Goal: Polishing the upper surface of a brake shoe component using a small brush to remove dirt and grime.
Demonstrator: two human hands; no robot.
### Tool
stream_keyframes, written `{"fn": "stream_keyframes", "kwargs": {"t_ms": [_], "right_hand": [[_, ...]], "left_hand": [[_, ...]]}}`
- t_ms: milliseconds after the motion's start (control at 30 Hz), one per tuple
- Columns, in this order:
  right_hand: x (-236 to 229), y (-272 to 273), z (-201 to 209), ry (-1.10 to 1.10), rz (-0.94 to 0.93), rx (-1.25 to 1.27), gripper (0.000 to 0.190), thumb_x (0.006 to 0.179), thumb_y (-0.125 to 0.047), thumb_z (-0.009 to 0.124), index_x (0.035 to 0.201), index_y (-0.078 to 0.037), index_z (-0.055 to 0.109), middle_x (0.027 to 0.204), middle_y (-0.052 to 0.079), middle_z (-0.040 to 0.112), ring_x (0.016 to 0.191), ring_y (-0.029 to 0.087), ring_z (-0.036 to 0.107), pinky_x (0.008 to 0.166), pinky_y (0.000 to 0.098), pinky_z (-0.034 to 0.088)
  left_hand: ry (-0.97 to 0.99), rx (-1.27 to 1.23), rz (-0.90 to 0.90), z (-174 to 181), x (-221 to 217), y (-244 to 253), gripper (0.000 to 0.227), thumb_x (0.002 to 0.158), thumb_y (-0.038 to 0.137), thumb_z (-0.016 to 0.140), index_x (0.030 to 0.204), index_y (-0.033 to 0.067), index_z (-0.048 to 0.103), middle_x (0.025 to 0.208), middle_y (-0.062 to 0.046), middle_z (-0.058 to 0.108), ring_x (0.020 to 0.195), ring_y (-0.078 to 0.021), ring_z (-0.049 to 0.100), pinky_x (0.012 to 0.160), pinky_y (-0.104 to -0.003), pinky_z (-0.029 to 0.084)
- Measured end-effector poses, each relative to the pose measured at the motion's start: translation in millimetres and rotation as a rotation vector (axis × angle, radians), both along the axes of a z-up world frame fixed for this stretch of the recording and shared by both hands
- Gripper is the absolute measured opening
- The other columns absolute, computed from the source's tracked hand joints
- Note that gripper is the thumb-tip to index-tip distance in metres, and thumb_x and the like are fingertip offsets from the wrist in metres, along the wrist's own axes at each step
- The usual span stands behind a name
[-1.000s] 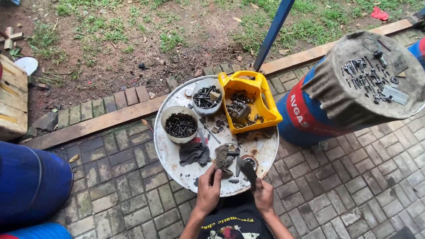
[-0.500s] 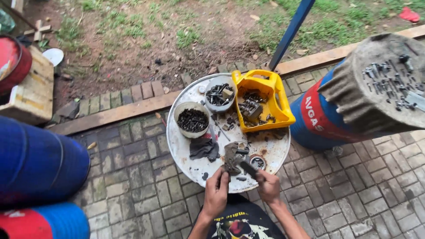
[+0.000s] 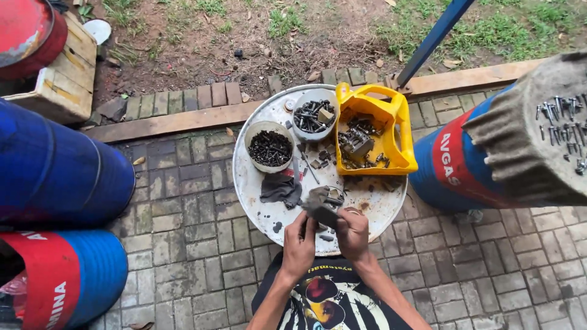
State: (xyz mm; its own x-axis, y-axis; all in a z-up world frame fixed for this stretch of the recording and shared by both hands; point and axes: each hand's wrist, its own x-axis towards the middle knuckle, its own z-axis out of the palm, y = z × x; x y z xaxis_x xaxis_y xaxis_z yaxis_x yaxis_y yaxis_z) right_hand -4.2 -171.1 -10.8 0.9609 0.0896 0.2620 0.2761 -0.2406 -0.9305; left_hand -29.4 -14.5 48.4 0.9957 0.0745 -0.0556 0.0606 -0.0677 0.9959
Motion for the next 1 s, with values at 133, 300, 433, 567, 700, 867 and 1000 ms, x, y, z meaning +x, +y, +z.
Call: {"fn": "stream_keyframes", "kwargs": {"t_ms": [133,300,433,567,700,867,1000], "right_hand": [[-15,-44,-77,0.181,-0.087,-0.186,0.055,0.097,-0.048,0.052,0.071,-0.001,0.067,0.057,0.002,0.062,0.051,0.014,0.048,0.051,0.0315,0.039],[1,-58,-96,0.16,-0.075,-0.141,0.076,0.096,-0.069,0.035,0.052,-0.009,0.051,0.047,-0.001,0.052,0.04,0.012,0.039,0.041,0.0297,0.03],[27,-25,-17,-0.005,0.043,-0.01,0.077,0.098,-0.071,0.035,0.054,-0.009,0.049,0.05,-0.004,0.047,0.042,0.01,0.036,0.043,0.0289,0.028],[34,-10,-5,-0.057,0.121,0.059,0.075,0.098,-0.069,0.041,0.061,-0.006,0.058,0.049,-0.004,0.05,0.038,0.009,0.04,0.038,0.0265,0.032],[27,-31,-65,-0.032,0.089,-0.056,0.072,0.1,-0.065,0.037,0.057,-0.008,0.048,0.051,-0.002,0.045,0.044,0.011,0.035,0.044,0.0289,0.03],[24,-62,-91,0.195,-0.007,-0.136,0.069,0.095,-0.063,0.045,0.058,-0.007,0.061,0.052,-0.001,0.058,0.045,0.011,0.047,0.046,0.0284,0.036],[32,-44,-45,0.203,-0.063,-0.068,0.07,0.098,-0.062,0.04,0.062,-0.002,0.054,0.054,0.0,0.048,0.048,0.013,0.039,0.047,0.0306,0.031]], "left_hand": [[0.018,-0.044,0.172,-17,-6,3,0.024,0.104,0.018,0.052,0.087,0.003,0.06,0.062,0.004,0.044,0.054,-0.0076,0.033,0.049,-0.028,0.028],[-0.006,0.063,0.211,-13,-3,0,0.022,0.1,0.016,0.056,0.083,0.0019,0.06,0.061,0.002,0.048,0.054,-0.0085,0.035,0.049,-0.028,0.029],[0.008,0.05,0.164,-19,2,-14,0.03,0.102,0.027,0.054,0.086,0.003,0.063,0.061,0.001,0.051,0.054,-0.0102,0.038,0.05,-0.029,0.032],[0.015,0.047,0.153,-19,12,-21,0.044,0.099,0.038,0.052,0.106,0.0005,0.074,0.064,-0.005,0.068,0.05,-0.0115,0.054,0.044,-0.028,0.039],[0.05,-0.012,0.131,-28,13,-18,0.025,0.103,0.02,0.05,0.096,0.0021,0.066,0.067,-0.002,0.06,0.056,-0.0107,0.052,0.049,-0.028,0.042],[0.043,0.034,0.085,-46,15,-7,0.028,0.103,0.024,0.052,0.089,0.0042,0.065,0.059,0.002,0.049,0.051,-0.0088,0.035,0.047,-0.029,0.027],[0.066,0.074,0.086,-43,24,-2,0.029,0.101,0.023,0.053,0.083,0.0026,0.062,0.062,-0.001,0.055,0.054,-0.0112,0.041,0.051,-0.03,0.035]]}}
